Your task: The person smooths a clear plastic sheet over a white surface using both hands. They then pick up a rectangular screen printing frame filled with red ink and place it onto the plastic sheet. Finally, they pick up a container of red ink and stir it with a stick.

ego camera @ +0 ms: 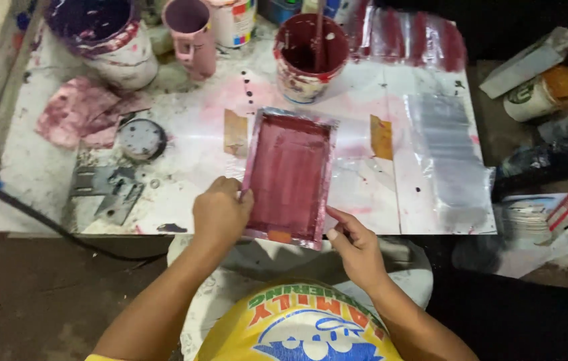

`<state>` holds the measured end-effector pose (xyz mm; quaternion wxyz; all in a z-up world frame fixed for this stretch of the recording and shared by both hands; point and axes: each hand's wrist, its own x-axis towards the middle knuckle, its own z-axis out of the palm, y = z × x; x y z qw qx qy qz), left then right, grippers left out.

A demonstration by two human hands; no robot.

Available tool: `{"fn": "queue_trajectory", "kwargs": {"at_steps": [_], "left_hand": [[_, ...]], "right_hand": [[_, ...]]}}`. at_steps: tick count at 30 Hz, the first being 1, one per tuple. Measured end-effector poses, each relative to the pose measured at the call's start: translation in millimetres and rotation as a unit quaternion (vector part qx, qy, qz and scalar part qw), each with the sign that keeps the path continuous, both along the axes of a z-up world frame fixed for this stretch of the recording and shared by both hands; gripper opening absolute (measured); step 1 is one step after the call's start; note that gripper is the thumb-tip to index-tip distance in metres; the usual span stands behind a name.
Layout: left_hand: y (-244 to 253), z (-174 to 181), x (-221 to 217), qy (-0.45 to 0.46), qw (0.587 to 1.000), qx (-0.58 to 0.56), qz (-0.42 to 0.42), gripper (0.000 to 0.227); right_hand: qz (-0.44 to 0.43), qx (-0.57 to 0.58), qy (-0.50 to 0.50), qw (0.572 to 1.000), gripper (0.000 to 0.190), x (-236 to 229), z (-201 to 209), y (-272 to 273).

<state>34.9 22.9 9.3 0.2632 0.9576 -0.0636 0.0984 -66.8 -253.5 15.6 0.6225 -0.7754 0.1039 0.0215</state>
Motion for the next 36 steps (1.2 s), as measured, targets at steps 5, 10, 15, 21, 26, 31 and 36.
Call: {"fn": "queue_trajectory", "kwargs": {"at_steps": [5,10,15,21,26,31,36], "left_hand": [[-64.9,-3.4,0.7,-0.011,1.000,0.000,-0.025,0.017],[-98.7,7.5,0.1,-0.019,0.999,-0.009,-0.037,0.014],[-120.0,3.2,-2.0,0.031,0.998,-0.030,-0.052,0.018],[-142.2,-7.4,-4.7,0.113,0.986,-0.108,-0.053,0.024],[-149.4,6.7,-9.6,0.151,0.980,-0.116,-0.060,0.026],[-154.1,9.2,-8.2,0.184,0.975,-0.109,-0.062,0.029],[-155.5,20.9,-5.8,0.192,0.970,-0.129,-0.070,0.031]], "right_hand": [[-0.072,-0.003,0.005,0.997,0.042,-15.7,-1.8,-37.7],[-0.101,0.010,0.022,0.995,0.042,-19.9,-5.9,-61.6],[-0.129,-0.002,0.004,0.992,0.038,-13.0,2.1,-77.9],[-0.140,-0.026,0.008,0.990,0.038,-4.1,24.7,-91.8],[-0.145,-0.039,0.012,0.989,0.035,-4.2,27.6,-95.0],[-0.148,-0.040,0.005,0.988,0.035,-4.8,19.2,-101.7],[-0.156,-0.030,-0.019,0.987,0.035,-11.4,-11.0,-119.7]]}}
